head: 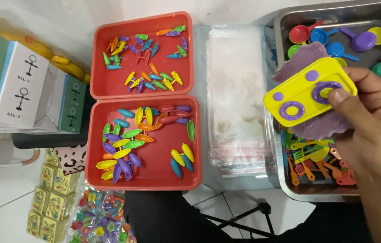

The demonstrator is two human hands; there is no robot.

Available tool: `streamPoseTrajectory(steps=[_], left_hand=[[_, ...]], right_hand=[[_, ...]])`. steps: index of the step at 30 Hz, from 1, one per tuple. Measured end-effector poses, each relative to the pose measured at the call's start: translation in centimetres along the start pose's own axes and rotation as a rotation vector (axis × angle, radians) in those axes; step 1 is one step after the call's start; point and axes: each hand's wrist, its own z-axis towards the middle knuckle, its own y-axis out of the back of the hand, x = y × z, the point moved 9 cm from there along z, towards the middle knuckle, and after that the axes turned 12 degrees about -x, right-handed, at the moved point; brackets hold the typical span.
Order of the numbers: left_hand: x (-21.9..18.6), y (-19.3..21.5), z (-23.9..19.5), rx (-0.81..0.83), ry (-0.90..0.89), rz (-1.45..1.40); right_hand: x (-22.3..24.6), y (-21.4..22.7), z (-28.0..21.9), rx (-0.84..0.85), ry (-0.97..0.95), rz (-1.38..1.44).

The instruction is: The person wipes various small plastic toys, including a yellow toy, a blue cup, and an orange fork, using a purple cloth. The cleaned items are placed into red trays or metal containers on the floor.

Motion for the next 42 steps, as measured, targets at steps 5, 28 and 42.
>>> streamPoseTrajectory(steps=[5,28,42], left_hand=[[-0.8,1.5,1.8,-0.121,-0.225,-0.08],[11.6,1.2,8.7,-0.457,-0.005,-0.616],[11.8,0.4,9.0,-0.3,0.125,-0.65]], right_hand=[[0.7,-0.5,-0.2,-0.011,-0.076,-0.009],[6.0,-5.4,-6.8,0.294,0.889,-0.395],[6.6,-4.3,-7.0,0.151,0.878,-0.402]])
